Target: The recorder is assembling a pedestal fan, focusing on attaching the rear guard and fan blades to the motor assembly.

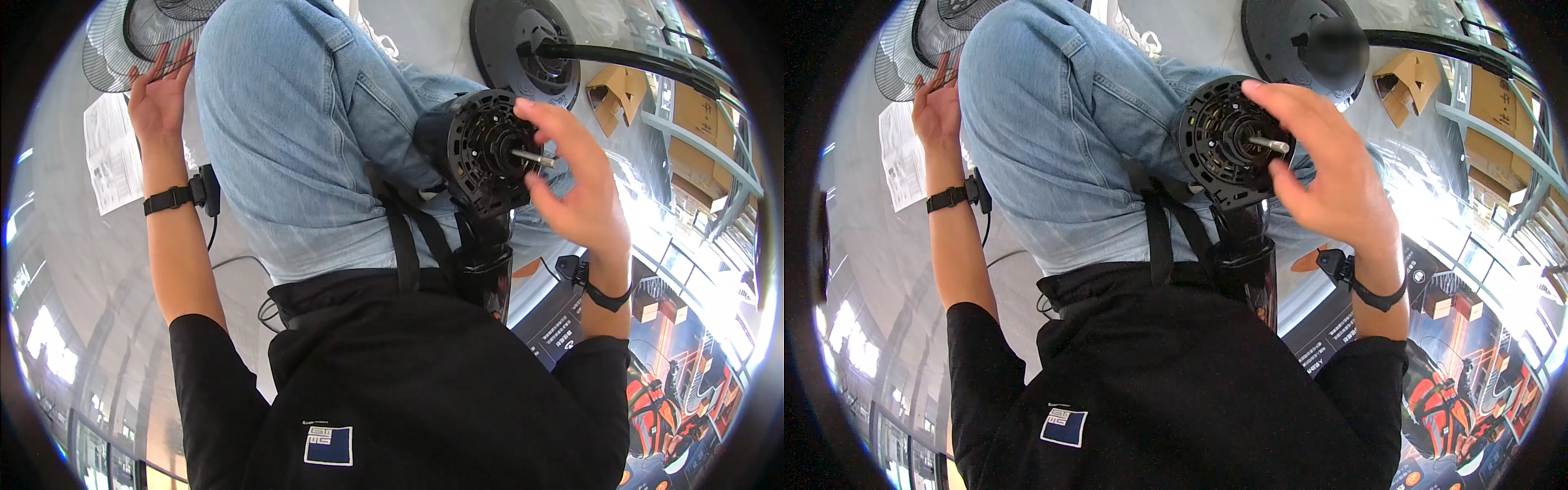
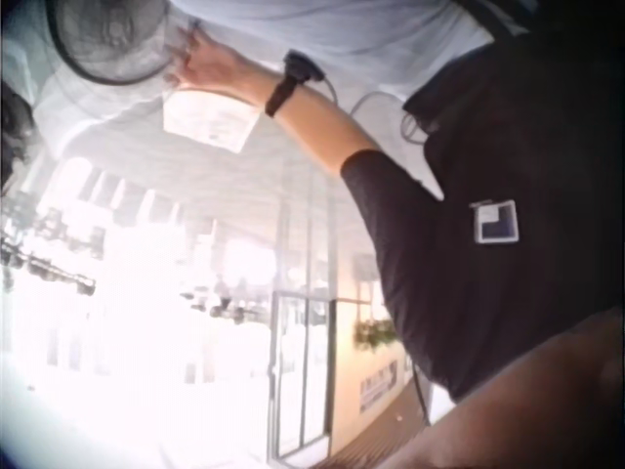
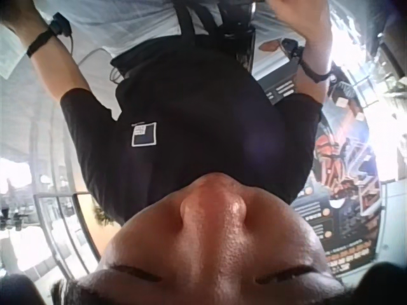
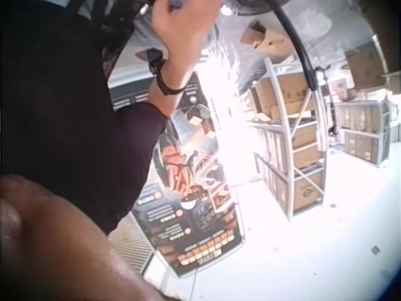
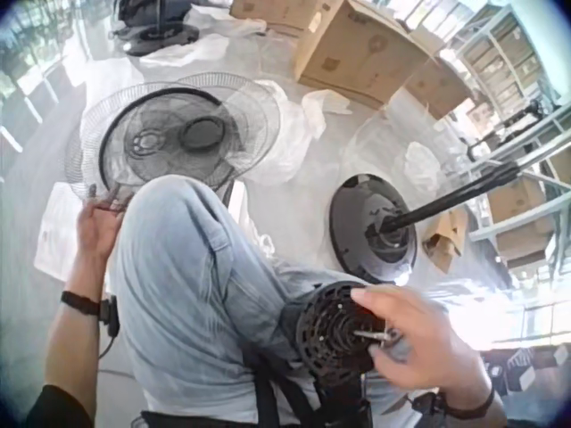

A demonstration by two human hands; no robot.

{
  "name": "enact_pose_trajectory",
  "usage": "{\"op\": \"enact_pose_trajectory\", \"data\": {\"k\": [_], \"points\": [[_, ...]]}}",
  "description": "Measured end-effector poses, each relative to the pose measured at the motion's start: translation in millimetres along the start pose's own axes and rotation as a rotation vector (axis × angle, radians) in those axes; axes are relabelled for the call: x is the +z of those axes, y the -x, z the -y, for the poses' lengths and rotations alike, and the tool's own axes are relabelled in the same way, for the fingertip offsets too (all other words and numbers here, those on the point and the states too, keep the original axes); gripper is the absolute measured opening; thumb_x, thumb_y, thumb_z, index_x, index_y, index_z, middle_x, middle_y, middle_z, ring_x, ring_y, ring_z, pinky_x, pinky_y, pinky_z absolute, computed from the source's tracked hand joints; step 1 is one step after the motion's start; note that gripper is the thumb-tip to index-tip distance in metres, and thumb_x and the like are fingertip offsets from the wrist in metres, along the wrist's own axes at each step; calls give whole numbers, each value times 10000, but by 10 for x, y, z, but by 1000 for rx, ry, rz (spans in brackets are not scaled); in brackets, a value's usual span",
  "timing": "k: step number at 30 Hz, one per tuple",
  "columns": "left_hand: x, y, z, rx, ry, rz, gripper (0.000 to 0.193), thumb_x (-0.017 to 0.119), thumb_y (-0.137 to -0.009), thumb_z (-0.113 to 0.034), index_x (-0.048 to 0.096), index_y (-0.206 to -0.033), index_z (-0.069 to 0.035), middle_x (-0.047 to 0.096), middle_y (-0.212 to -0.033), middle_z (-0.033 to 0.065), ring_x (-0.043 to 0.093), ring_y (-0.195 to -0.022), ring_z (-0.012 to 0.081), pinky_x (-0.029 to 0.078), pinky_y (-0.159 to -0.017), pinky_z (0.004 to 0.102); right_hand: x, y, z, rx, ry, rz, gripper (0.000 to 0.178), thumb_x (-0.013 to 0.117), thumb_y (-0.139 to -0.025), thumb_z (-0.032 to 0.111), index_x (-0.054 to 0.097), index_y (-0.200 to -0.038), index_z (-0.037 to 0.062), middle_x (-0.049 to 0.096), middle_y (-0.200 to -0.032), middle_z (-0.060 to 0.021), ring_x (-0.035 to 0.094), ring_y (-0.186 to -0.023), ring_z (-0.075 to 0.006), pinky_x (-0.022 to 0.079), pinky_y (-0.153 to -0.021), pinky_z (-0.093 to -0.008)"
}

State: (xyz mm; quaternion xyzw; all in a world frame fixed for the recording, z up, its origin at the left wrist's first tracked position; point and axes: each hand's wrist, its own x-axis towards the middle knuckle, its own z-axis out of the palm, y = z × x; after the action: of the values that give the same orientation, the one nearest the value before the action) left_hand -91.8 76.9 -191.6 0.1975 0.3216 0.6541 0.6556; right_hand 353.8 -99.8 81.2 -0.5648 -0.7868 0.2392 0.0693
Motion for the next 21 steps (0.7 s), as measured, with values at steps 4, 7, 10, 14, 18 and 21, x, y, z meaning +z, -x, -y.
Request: {"op": "enact_pose_trajectory", "data": {"k": [4, 7, 10, 14, 18, 21], "points": [[151, 65, -24, -21, -46, 23, 621, 415, -940, -25, 82, -1421, 183, 296, -1493, 322, 256, -1427, 601, 249, -1192, 717, 120, -11, 135, 71, -137, -19, 784, 840, -693, 36, 539, -1416, 74, 665, -1243, -103, 651, -1130, -275, 527, -940, -380], [200, 60, -45, 15, -34, -15, 636, 425, -938, -23, 72, -1434, 161, 310, -1477, 332, 259, -1415, 617, 248, -1183, 733, 282, 50, 41, 125, -73, -108, 827, 871, -685, 61, 514, -1431, 68, 670, -1245, -104, 657, -1118, -255, 531, -905, -358], [135, 44, -99, 42, -32, -14, 648, 433, -939, -24, 64, -1444, 146, 305, -1481, 331, 264, -1404, 632, 244, -1177, 747, 352, 112, -43, 99, -175, -186, 780, 880, -694, 74, 540, -1396, 66, 689, -1216, -101, 667, -1075, -237, 530, -882, -342], [154, 58, -115, 76, -38, -42, 682, 441, -941, -24, 22, -1469, 81, 292, -1489, 327, 262, -1401, 640, 232, -1175, 756, 393, 65, 6, 68, -146, -277, 775, 890, -679, 76, 542, -1371, 58, 716, -1166, -89, 694, -1014, -228, 534, -848, -331], [-126, -23, -227, 6, 90, 98, 679, 449, -942, -13, 14, -1464, -4, 289, -1485, 339, 261, -1396, 648, 230, -1170, 764, 429, 66, -3, 107, -40, -262, 803, 904, -662, 90, 519, -1363, 24, 715, -1157, -104, 699, -994, -231, 542, -863, -331], [-93, 21, -223, 73, 0, 46, 645, 457, -943, -10, 46, -1437, -56, 282, -1485, 352, 257, -1391, 659, 232, -1168, 764, 515, 95, -61, 62, -167, -323, 779, 884, -668, 62, 501, -1344, 4, 708, -1142, -127, 693, -1008, -235, 543, -920, -341]]}}
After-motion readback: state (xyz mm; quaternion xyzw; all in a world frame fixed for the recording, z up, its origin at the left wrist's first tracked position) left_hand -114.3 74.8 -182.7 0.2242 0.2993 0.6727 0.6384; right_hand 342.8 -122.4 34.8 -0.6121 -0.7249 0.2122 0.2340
